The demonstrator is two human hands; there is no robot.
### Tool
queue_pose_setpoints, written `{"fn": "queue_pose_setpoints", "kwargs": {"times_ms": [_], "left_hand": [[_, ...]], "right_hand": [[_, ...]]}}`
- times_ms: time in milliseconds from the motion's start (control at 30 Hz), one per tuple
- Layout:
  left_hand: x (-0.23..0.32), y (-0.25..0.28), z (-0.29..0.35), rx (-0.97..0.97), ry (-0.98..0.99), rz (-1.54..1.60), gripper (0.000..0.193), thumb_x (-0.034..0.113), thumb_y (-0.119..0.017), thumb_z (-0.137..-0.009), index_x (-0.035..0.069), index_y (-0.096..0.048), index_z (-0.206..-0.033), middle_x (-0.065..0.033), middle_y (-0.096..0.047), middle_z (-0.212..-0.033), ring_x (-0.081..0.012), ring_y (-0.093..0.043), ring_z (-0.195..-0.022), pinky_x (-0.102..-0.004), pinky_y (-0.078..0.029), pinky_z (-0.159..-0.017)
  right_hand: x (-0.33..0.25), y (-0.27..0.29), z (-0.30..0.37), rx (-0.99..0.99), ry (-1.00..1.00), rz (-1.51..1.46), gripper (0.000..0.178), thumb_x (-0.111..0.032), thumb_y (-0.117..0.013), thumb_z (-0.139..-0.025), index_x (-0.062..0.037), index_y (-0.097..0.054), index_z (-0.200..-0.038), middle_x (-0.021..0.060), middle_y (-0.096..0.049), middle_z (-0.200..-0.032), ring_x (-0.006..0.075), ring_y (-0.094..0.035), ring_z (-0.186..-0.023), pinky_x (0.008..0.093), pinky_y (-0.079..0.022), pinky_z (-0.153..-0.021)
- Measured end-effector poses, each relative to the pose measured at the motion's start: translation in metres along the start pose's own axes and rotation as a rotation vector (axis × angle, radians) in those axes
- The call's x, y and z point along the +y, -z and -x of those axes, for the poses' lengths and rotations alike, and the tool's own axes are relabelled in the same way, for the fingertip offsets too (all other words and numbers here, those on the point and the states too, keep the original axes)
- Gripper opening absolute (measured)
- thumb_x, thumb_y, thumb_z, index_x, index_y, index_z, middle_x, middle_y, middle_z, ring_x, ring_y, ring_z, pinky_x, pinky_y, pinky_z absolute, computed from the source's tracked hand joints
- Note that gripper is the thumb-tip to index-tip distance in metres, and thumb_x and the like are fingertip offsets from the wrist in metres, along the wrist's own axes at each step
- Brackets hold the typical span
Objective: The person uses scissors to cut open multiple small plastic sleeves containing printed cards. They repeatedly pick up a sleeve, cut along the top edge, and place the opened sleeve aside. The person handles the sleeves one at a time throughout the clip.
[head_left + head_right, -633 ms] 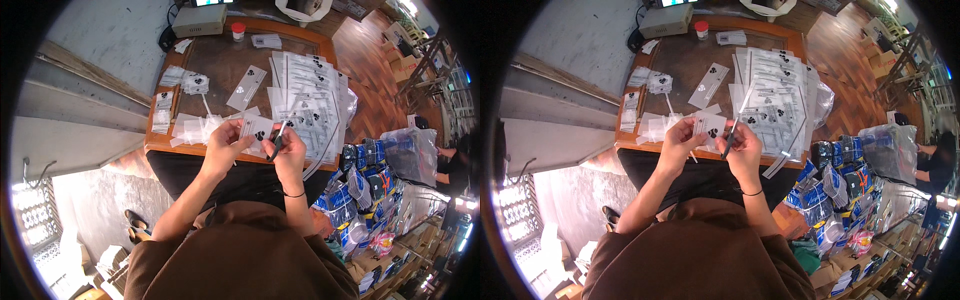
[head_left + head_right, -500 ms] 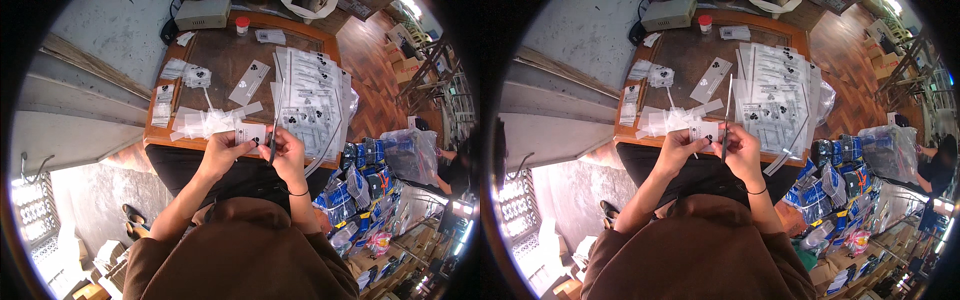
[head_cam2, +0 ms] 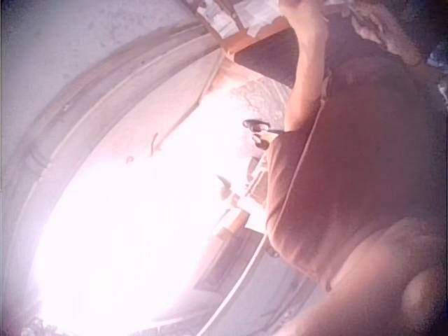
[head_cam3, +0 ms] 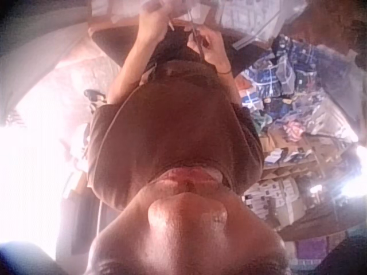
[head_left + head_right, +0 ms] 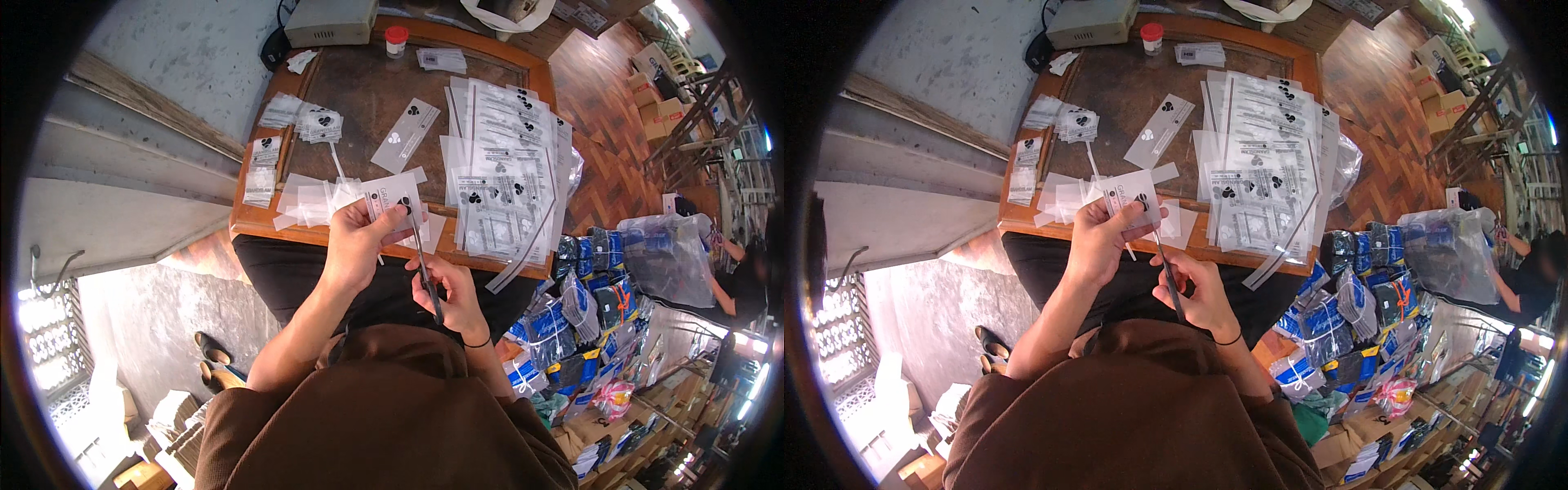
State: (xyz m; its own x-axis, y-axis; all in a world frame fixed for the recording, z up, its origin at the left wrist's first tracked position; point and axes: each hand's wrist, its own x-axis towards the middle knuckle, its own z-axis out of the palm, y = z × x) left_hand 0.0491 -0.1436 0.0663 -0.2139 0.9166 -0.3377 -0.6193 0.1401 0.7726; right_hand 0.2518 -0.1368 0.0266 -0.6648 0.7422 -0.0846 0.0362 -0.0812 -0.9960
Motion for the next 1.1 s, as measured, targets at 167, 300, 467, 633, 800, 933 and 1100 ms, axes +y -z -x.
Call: {"fn": "queue_pose_setpoints", "kwargs": {"times_ms": [167,300,467,633,800,933,1100], "left_hand": [[0.004,-0.006,0.001,0.016,-0.006,-0.01,0.024,0.006,-0.065,-0.099,-0.011,-0.064,-0.115,-0.0192,-0.073,-0.109,-0.0302,-0.074,-0.104,-0.0428,-0.062,-0.094],[0.004,-0.005,-0.001,0.01,-0.021,-0.016,0.023,0.003,-0.062,-0.099,-0.009,-0.062,-0.119,-0.022,-0.072,-0.112,-0.0358,-0.072,-0.106,-0.0505,-0.059,-0.097],[0.004,-0.004,0.001,0.012,-0.04,-0.019,0.023,0.002,-0.061,-0.1,-0.009,-0.062,-0.119,-0.0221,-0.072,-0.112,-0.0354,-0.072,-0.106,-0.0507,-0.059,-0.097],[0.007,-0.007,0.003,0.024,-0.021,-0.019,0.022,0.002,-0.059,-0.1,-0.01,-0.062,-0.119,-0.0216,-0.072,-0.112,-0.0359,-0.073,-0.106,-0.0502,-0.06,-0.097],[0.005,-0.006,0.005,0.029,-0.027,-0.027,0.022,0.002,-0.06,-0.1,-0.009,-0.062,-0.119,-0.0213,-0.072,-0.111,-0.0359,-0.072,-0.106,-0.0498,-0.06,-0.098],[0.006,-0.008,0.007,0.023,-0.03,-0.018,0.023,0.003,-0.061,-0.1,-0.007,-0.062,-0.12,-0.0211,-0.072,-0.112,-0.0359,-0.072,-0.107,-0.0497,-0.059,-0.098],[0.006,-0.006,0.007,0.013,-0.019,-0.004,0.023,0.005,-0.063,-0.1,-0.006,-0.063,-0.12,-0.0209,-0.073,-0.113,-0.0352,-0.072,-0.108,-0.0493,-0.059,-0.098]], "right_hand": [[-0.001,-0.001,-0.001,0.035,0.018,0.009,0.041,-0.014,-0.082,-0.08,-0.0023,-0.068,-0.117,-0.0027,-0.063,-0.073,0.0064,-0.05,-0.059,0.0227,-0.039,-0.057],[-0.008,0.001,-0.003,0.035,0.039,0.058,0.041,-0.015,-0.082,-0.08,-0.0025,-0.069,-0.117,-0.0029,-0.063,-0.072,0.0058,-0.05,-0.059,0.0229,-0.039,-0.057],[-0.009,0.0,-0.005,0.035,0.064,0.071,0.04,-0.015,-0.083,-0.08,-0.0028,-0.07,-0.115,-0.0039,-0.063,-0.07,0.0048,-0.049,-0.058,0.0228,-0.038,-0.056],[-0.011,0.0,-0.004,0.04,0.052,0.066,0.041,-0.016,-0.084,-0.08,-0.0024,-0.07,-0.115,-0.004,-0.063,-0.07,0.0045,-0.048,-0.058,0.0224,-0.037,-0.056],[-0.01,0.0,-0.002,0.038,0.046,0.057,0.04,-0.015,-0.084,-0.08,-0.0024,-0.07,-0.115,-0.0042,-0.062,-0.07,0.0047,-0.048,-0.058,0.0224,-0.037,-0.055],[-0.006,0.0,-0.001,0.032,0.06,0.046,0.039,-0.015,-0.083,-0.08,-0.0026,-0.071,-0.115,-0.004,-0.062,-0.07,0.005,-0.048,-0.058,0.0226,-0.037,-0.056],[-0.004,0.0,0.0,0.034,0.068,0.015,0.039,-0.015,-0.083,-0.08,-0.0026,-0.07,-0.115,-0.0037,-0.062,-0.07,0.0053,-0.048,-0.058,0.0224,-0.037,-0.056]]}}
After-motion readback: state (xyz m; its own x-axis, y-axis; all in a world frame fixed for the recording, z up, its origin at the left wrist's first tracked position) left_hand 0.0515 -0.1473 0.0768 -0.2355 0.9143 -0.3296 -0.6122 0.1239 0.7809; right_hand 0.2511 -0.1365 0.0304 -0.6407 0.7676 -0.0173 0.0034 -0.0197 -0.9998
